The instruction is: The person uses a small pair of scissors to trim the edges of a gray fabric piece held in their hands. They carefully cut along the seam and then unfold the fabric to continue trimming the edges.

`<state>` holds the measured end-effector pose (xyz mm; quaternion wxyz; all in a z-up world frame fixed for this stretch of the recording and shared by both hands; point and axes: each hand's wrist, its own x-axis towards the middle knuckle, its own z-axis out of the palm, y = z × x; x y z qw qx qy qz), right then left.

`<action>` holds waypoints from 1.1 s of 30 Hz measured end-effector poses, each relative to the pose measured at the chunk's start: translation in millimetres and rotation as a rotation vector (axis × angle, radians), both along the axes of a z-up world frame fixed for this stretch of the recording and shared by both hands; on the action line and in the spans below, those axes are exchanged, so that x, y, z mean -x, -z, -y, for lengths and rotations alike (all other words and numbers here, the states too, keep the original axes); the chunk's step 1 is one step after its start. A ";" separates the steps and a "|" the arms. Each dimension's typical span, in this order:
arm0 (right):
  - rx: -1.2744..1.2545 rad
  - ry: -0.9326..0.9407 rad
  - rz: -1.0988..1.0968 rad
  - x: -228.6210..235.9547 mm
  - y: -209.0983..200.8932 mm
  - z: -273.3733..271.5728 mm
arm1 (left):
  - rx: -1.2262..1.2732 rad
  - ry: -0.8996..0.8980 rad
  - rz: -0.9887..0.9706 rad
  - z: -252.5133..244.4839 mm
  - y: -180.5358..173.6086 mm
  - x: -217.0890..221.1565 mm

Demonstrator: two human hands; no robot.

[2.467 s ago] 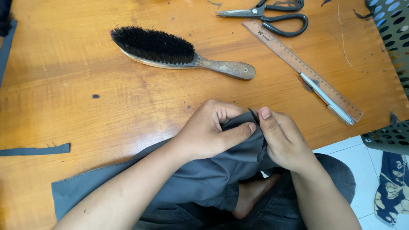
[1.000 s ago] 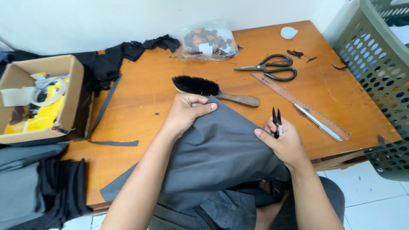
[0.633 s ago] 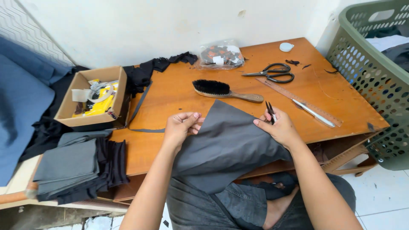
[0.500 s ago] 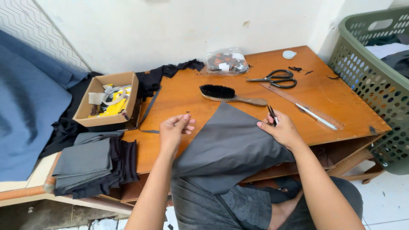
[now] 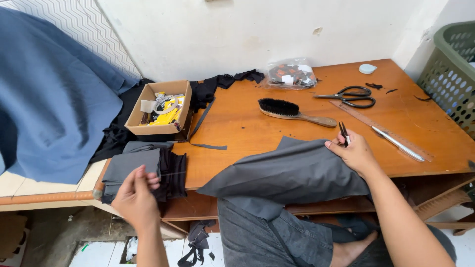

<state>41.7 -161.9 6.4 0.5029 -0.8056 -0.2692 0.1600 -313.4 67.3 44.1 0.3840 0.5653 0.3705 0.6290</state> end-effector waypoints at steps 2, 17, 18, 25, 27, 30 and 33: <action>0.023 -0.013 0.012 1.4 -0.2 -2.8 | 0.003 -0.072 0.020 1.7 7.9 26.0; 0.112 0.010 0.068 20.6 -12.1 -5.0 | -0.404 0.139 -0.527 65.9 64.4 -22.3; 0.145 -0.003 0.041 21.7 -15.9 -4.8 | -0.476 0.143 -0.580 65.8 64.2 -34.8; 0.204 -0.082 0.168 7.0 -14.9 3.7 | -0.519 0.142 -0.888 56.9 69.7 -92.2; 0.266 -0.017 0.243 2.3 -16.5 9.3 | -0.393 0.285 -0.848 61.4 66.7 -97.8; 0.758 0.079 0.676 -11.0 -5.4 11.0 | -0.334 0.477 -0.833 78.6 66.4 -107.3; 0.598 0.150 0.901 -2.6 5.9 2.9 | -0.061 0.638 -0.882 112.6 58.7 -114.8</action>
